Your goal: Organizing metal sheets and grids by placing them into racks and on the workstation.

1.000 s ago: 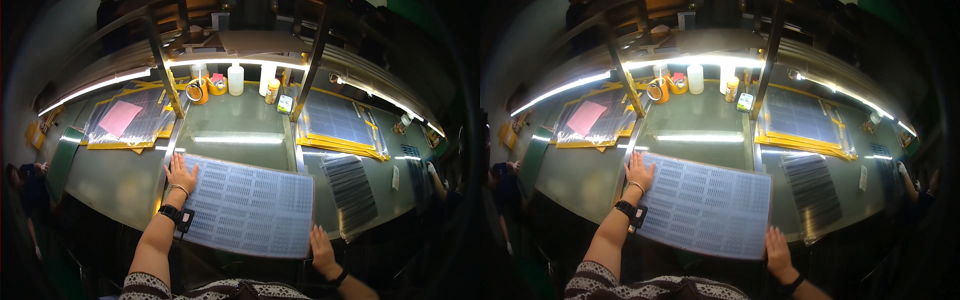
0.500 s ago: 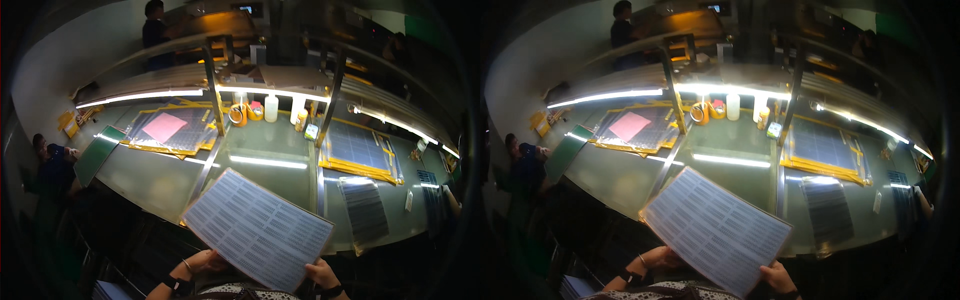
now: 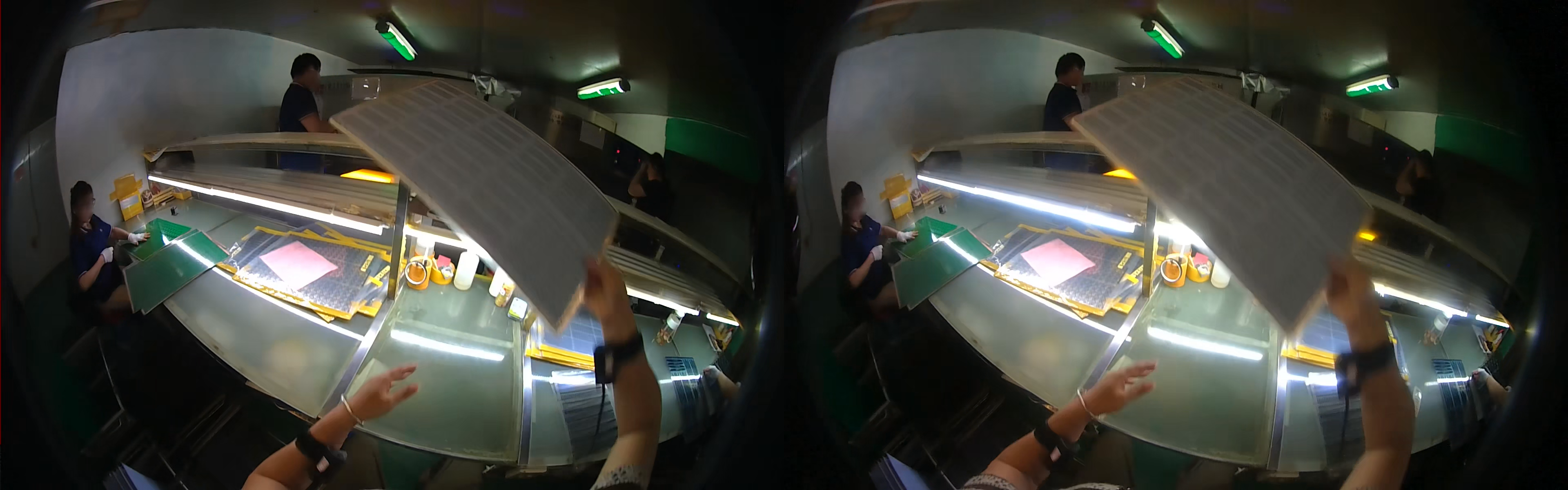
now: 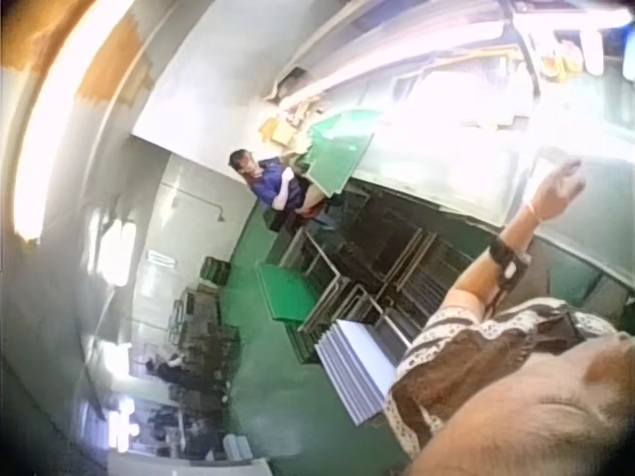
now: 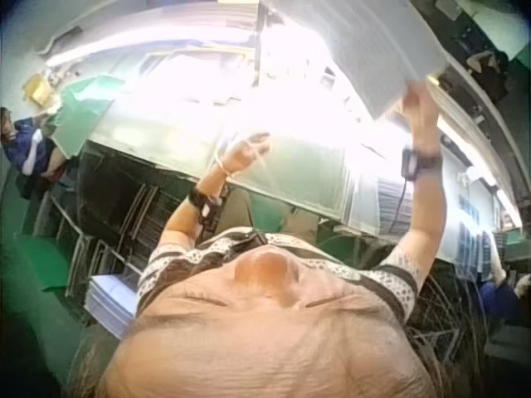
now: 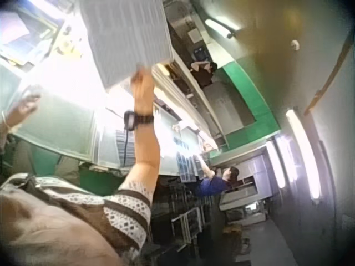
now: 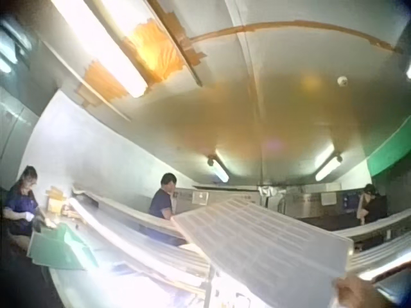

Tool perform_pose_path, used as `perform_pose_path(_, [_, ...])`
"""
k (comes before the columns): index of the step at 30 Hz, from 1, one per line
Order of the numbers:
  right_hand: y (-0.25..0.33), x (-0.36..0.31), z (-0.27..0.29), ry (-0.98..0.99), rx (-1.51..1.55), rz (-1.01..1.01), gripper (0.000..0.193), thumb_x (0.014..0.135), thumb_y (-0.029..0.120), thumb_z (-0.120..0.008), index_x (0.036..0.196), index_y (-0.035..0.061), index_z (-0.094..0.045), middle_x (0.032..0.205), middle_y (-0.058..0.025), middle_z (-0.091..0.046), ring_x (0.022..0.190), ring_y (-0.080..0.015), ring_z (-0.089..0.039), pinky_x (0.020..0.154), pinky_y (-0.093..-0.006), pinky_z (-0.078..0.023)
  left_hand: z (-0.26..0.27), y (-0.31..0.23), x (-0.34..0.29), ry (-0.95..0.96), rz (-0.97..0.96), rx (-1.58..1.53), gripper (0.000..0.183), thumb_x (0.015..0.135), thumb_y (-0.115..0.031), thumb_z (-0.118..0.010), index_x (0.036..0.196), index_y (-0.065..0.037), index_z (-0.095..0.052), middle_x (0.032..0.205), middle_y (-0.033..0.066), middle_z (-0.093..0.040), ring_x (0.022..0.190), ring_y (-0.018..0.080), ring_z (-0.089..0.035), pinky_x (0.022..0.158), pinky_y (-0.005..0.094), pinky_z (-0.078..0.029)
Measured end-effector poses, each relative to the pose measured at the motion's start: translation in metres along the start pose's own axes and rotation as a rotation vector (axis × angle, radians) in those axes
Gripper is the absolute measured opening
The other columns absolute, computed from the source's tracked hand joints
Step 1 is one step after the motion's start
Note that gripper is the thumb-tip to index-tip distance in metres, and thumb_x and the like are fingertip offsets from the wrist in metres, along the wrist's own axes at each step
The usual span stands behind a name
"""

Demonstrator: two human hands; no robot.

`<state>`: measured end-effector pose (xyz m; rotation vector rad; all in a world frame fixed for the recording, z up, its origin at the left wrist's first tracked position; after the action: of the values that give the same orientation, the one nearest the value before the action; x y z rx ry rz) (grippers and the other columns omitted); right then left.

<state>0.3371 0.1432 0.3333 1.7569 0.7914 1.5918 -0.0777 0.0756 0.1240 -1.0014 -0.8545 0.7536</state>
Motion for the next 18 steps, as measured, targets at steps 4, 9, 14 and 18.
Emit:
perform_pose_path(4, [0.004,0.143,-0.183,0.096,-0.286,0.138,0.016,0.083,0.01,-0.057,0.068,0.0102,-0.052,0.057,0.0015,-0.044,0.053,-0.0134,-0.047,0.051,-0.0269,-0.039,0.044,0.112,-0.072,-0.079,0.346,0.916,0.076,0.077,-0.063,-0.051,0.135,-0.016,-0.035,0.143,0.0175,-0.024,0.133,0.0391,-0.017,0.099,0.0629,-0.02])
perform_pose_path(9, [-0.078,0.196,-0.398,0.328,-0.719,0.537,0.015,0.081,0.013,-0.061,0.092,0.0017,-0.062,0.081,-0.0112,-0.065,0.072,-0.0216,-0.063,0.066,-0.0307,-0.051,0.058,0.143,-0.131,-0.134,0.409,1.081,0.076,0.074,-0.057,-0.058,0.133,-0.012,-0.039,0.142,0.0173,-0.026,0.133,0.0395,-0.015,0.1,0.0624,-0.017])
perform_pose_path(14, [-0.153,0.184,-0.498,0.405,0.758,-0.455,0.022,0.087,0.014,-0.055,0.104,0.0007,-0.052,0.1,-0.0157,-0.06,0.091,-0.027,-0.061,0.081,-0.0343,-0.05,0.055,0.165,-0.132,-0.089,0.392,1.146,0.067,0.078,-0.05,-0.056,0.134,-0.018,-0.039,0.147,0.0097,-0.019,0.135,0.0338,-0.012,0.103,0.0615,-0.011])
perform_pose_path(18, [-0.112,0.078,-0.459,0.894,-0.094,0.575,0.031,0.086,0.014,-0.055,0.114,0.0005,-0.051,0.107,-0.0112,-0.058,0.1,-0.022,-0.056,0.085,-0.0291,-0.047,0.048,0.157,-0.119,-0.038,0.349,1.136,0.072,0.076,-0.048,-0.057,0.137,-0.017,-0.035,0.147,0.0113,-0.017,0.135,0.0355,-0.01,0.103,0.0615,-0.01])
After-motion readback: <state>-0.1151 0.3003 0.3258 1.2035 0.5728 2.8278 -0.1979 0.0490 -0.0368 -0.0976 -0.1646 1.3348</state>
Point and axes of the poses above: each hand's wrist, its own x-axis towards the middle knuckle, its own z-axis out of the back of the hand, y = z × x, the point moved 10 cm from there along x, towards the middle knuckle
